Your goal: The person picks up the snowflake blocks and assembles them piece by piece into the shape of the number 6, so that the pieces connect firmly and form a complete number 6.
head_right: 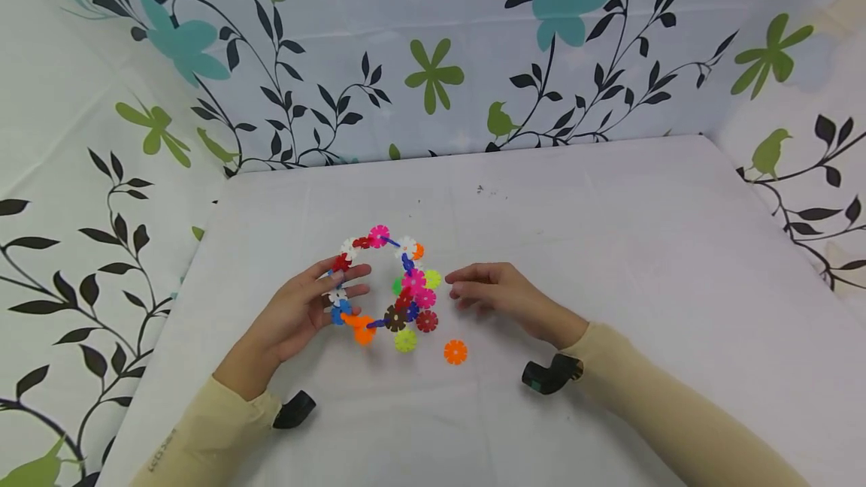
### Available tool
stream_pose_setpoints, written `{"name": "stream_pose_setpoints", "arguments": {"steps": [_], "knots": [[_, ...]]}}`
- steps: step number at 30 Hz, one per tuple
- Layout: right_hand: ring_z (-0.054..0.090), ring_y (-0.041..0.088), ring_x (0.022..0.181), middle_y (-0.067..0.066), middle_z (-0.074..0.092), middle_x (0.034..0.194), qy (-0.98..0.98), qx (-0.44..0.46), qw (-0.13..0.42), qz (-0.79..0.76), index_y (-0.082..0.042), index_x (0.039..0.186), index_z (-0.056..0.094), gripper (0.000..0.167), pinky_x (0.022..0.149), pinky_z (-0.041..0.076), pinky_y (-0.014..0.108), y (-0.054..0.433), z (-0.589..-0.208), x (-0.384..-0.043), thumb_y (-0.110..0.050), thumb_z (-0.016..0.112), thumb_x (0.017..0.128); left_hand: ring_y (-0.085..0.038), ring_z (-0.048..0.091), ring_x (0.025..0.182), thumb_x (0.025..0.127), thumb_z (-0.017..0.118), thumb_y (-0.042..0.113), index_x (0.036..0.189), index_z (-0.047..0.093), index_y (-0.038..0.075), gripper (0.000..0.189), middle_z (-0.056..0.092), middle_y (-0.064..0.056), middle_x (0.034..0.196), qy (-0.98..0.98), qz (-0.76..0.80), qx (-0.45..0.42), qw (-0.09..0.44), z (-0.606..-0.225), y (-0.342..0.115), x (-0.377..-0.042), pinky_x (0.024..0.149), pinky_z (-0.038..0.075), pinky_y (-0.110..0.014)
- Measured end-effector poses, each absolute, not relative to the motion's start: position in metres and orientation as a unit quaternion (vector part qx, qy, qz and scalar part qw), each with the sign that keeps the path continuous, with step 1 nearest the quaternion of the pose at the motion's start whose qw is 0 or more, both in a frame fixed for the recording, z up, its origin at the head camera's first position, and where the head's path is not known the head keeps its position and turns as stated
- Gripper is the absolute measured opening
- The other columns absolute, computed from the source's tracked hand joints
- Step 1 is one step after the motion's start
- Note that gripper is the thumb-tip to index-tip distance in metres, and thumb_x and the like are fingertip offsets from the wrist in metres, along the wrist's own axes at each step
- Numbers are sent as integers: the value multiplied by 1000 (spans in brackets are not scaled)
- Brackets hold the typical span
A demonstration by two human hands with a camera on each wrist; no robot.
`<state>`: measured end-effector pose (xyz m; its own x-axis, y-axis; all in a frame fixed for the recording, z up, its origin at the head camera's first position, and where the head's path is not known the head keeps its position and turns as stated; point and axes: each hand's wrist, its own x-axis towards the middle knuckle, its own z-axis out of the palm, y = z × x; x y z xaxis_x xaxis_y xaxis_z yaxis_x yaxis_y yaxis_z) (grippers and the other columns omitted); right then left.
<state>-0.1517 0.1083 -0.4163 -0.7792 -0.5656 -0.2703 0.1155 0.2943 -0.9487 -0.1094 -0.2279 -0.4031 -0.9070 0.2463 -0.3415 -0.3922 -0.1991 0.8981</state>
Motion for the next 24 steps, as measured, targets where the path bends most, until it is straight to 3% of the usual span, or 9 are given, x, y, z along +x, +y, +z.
{"name": "stream_pose_setpoints", "arguments": {"steps": [6,11,16,24], "knots": [[66,20,85,0,73,103,806,-284,288,-431,-10,111,77,25,76,55,30,105,-423,-147,-20,79,89,-29,63,121,106,54,23,153,33,7,53,59,-11,142,585,784,-94,182,-403,-233,-112,92,55,-42],[62,14,84,-10,68,96,842,-317,262,-349,-22,101,79,22,75,53,29,99,-421,-139,-20,87,80,-27,63,120,104,59,23,148,41,9,50,59,-11,141,592,780,-109,175,-405,-232,-112,92,56,-40],[59,15,82,-11,65,92,857,-333,240,-313,-26,94,80,20,72,51,29,94,-418,-134,-18,89,77,-25,63,121,102,62,24,146,46,10,49,60,-8,140,599,773,-117,176,-408,-229,-111,93,55,-38],[60,11,78,-14,64,84,853,-354,237,-302,-26,88,73,18,70,52,28,98,-419,-135,-16,86,79,-24,67,115,99,67,18,135,56,2,41,62,-14,137,608,764,-120,178,-410,-217,-108,90,56,-39]]}}
